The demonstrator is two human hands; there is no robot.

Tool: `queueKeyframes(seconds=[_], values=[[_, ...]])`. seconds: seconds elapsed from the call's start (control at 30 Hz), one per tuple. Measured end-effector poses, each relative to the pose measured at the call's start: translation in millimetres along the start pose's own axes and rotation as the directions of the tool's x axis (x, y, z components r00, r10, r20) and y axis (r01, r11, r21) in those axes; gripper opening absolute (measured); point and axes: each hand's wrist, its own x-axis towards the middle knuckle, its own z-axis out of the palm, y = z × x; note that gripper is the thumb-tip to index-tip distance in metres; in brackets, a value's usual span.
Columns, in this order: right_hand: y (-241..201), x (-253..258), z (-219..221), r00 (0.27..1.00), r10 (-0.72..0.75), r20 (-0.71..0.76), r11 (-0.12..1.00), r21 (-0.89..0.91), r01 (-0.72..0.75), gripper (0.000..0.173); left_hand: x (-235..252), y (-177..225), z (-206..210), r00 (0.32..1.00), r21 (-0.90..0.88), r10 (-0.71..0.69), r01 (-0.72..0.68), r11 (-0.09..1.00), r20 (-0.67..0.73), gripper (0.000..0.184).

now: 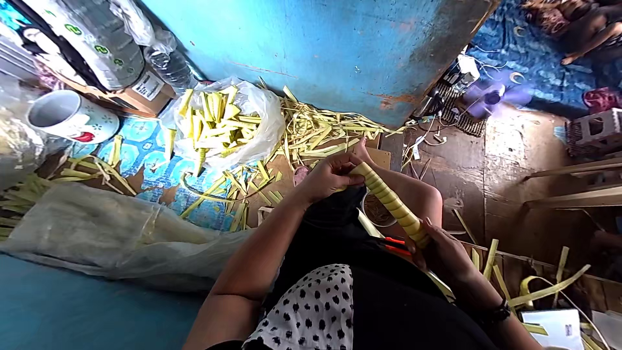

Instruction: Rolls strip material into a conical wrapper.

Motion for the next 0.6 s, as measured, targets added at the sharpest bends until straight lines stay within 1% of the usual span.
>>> queueKeyframes(seconds=[0.07, 0.13, 0.23, 0.3, 0.33, 0.4, 0.47, 0.53, 0.6], values=[[-1, -3, -4, 0.995, 0.044, 0.095, 0.992, 0.11, -0.054, 0.053, -1, -1, 4, 1.0, -0.056, 0.014, -0.015, 0.998, -0.019, 0.021], [-1, -6, -7, 0.978, 0.047, 0.205, 0.98, 0.18, -0.085, 0.054, 0, -5, 7, 0.999, -0.104, 0.025, -0.028, 0.994, -0.032, 0.019], [-5, -9, -4, 0.924, 0.033, 0.381, 0.974, 0.194, -0.115, 0.057, 6, -11, 6, 0.996, -0.115, 0.078, -0.083, 0.99, -0.045, 0.019], [-12, -9, 5, 0.878, 0.041, 0.477, 0.976, 0.169, -0.138, 0.059, 15, -10, 4, 0.989, -0.188, 0.145, -0.143, 0.972, 0.0, 0.019], [-18, -8, 13, 0.87, 0.066, 0.489, 0.978, 0.141, -0.153, 0.061, 19, -7, 5, 0.985, -0.224, 0.171, -0.159, 0.961, 0.035, 0.016], [-30, 0, 33, 0.882, 0.106, 0.459, 0.979, 0.109, -0.174, 0.059, 21, 0, 13, 0.965, -0.275, 0.222, -0.177, 0.945, 0.141, 0.013], [-39, 22, 52, 0.918, 0.072, 0.39, 0.979, 0.151, -0.14, 0.05, 22, 5, 27, 0.931, -0.299, 0.265, -0.186, 0.936, 0.251, 0.011], [-41, 44, 68, 0.956, 0.024, 0.291, 0.976, 0.201, -0.086, 0.048, 20, 5, 35, 0.918, -0.274, 0.274, -0.195, 0.942, 0.287, 0.013], [-37, 55, 85, 0.985, 0.034, 0.167, 0.976, 0.208, -0.068, 0.049, 14, 4, 30, 0.936, -0.246, 0.231, -0.166, 0.955, 0.265, 0.013]])
